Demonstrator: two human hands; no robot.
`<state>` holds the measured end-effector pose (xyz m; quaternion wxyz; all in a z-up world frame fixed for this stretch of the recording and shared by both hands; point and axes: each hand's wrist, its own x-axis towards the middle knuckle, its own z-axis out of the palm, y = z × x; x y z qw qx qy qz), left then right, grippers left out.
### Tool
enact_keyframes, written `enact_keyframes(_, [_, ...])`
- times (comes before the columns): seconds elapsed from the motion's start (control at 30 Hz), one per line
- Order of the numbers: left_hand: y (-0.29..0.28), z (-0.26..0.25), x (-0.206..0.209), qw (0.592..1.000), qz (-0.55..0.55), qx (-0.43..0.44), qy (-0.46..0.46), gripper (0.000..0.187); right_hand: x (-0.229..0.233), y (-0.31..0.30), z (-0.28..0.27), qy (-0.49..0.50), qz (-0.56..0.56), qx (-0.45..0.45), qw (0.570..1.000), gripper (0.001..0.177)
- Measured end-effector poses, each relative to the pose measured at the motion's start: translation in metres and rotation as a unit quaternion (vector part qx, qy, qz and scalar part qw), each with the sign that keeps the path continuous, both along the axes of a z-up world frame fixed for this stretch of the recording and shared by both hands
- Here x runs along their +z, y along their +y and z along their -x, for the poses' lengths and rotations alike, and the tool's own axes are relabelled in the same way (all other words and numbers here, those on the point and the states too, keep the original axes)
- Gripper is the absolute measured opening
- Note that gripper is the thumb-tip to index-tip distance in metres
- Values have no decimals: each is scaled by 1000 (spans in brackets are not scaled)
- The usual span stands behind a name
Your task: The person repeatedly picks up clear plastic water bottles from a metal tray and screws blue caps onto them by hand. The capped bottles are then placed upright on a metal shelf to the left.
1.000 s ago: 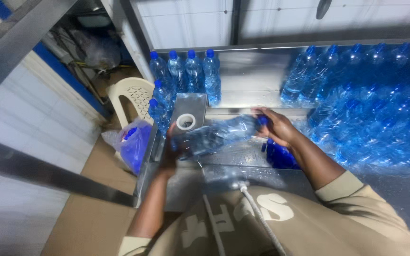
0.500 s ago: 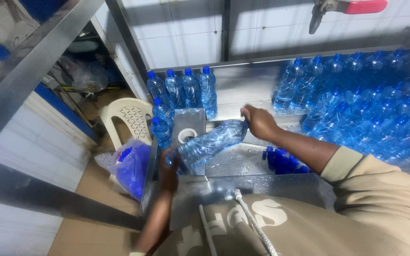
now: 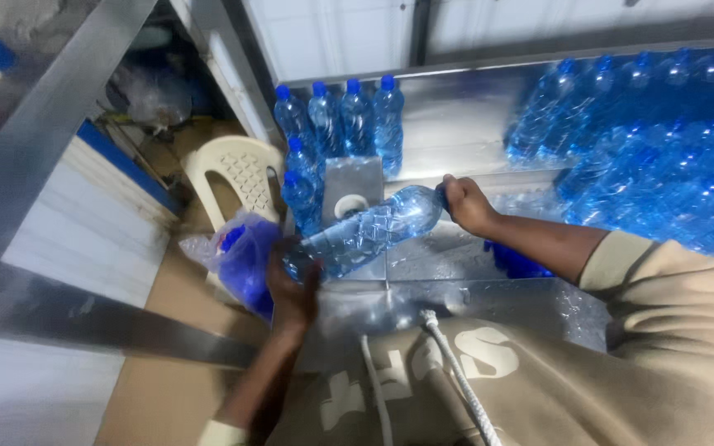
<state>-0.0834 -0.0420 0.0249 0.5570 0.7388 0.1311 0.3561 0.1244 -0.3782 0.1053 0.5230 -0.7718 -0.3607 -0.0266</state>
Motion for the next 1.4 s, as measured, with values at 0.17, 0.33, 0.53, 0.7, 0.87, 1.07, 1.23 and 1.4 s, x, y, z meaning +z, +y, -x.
enact_keyframes(0.17, [10, 27, -7, 742, -607, -105, -265, 52, -7, 17, -8, 421, 222, -36, 879, 62])
enact_keyframes(0.33, [4, 38, -40, 804, -540, 20, -249, 56, 31, 74, -17, 266, 251, -9, 931, 59])
enact_keyframes(0.53, [35, -11, -40, 996, -80, 31, 8, 86, 53, 209, 71, -35, 167, 89, 981, 42])
enact_keyframes(0.7, [56, -81, -62, 638, 748, -158, -92, 41, 47, 241, 91, -204, 238, 89, 945, 67])
enact_keyframes(0.87, [52, -102, -82, 946, 312, 33, -83, 73, 36, 128, 36, 161, 41, -5, 986, 60])
enact_keyframes(1.07, [42, -114, -79, 914, -347, 194, -84, 114, -63, -70, -31, -5, 382, -271, 883, 34])
enact_keyframes(1.23, [30, -110, -61, 969, -209, 128, 6, 144, -142, -92, -13, -110, 557, -169, 806, 33])
enact_keyframes(1.4, [18, -79, -38, 967, -179, 179, 36, 121, -149, -116, -19, -84, 547, -87, 828, 38])
